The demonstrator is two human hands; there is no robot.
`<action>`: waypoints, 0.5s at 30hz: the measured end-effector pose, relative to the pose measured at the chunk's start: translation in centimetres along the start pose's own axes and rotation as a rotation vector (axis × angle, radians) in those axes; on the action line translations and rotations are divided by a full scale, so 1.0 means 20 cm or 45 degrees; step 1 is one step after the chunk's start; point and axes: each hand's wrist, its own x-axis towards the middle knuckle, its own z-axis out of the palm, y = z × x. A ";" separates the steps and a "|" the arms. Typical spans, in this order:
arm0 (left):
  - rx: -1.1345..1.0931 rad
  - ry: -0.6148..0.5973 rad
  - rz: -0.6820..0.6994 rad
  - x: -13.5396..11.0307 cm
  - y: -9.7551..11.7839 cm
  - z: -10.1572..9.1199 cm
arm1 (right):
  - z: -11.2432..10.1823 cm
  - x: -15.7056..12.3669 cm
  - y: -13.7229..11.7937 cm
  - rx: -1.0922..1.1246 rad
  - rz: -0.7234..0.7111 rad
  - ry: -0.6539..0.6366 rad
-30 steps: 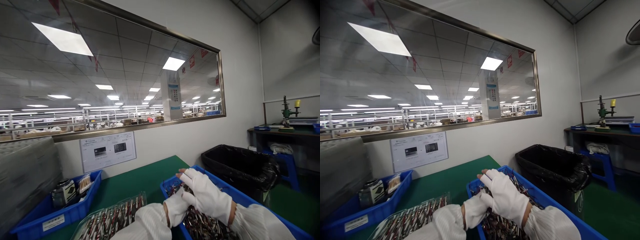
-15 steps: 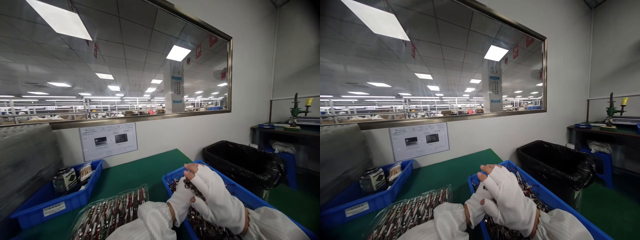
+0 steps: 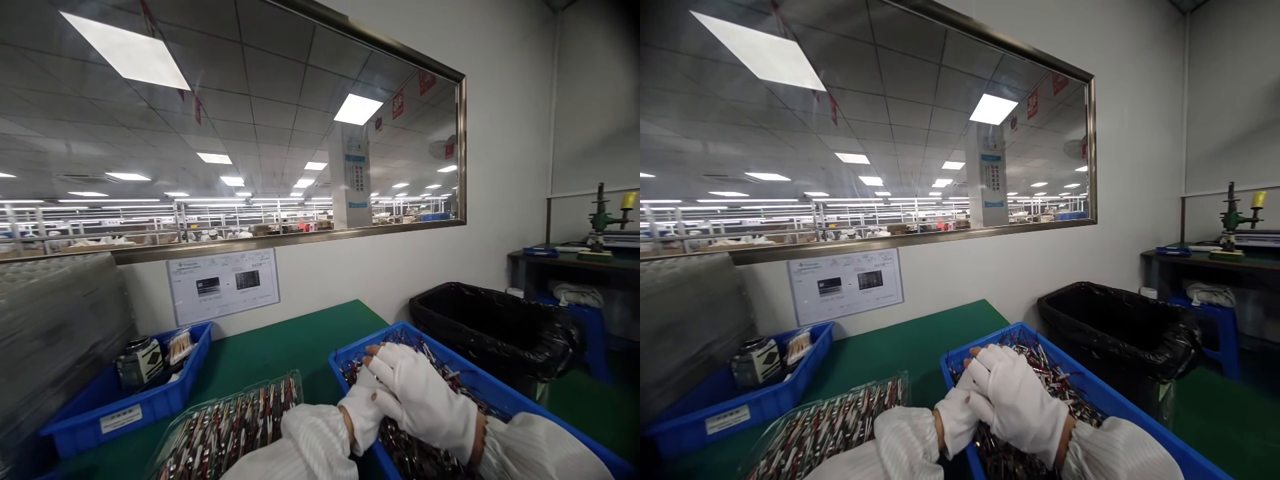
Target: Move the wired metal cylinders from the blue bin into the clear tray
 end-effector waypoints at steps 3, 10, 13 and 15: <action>0.083 -0.001 0.036 -0.02 0.01 -0.02 | 0.00 0.00 0.00 -0.052 -0.027 0.078; 0.118 0.015 0.054 -0.03 -0.01 -0.03 | 0.01 0.01 0.01 -0.144 0.071 0.025; 0.034 0.009 0.017 -0.01 -0.03 -0.02 | 0.04 0.02 0.02 -0.136 0.208 -0.032; -0.011 -0.022 -0.016 0.01 -0.03 -0.02 | 0.06 0.02 0.03 -0.111 0.243 -0.036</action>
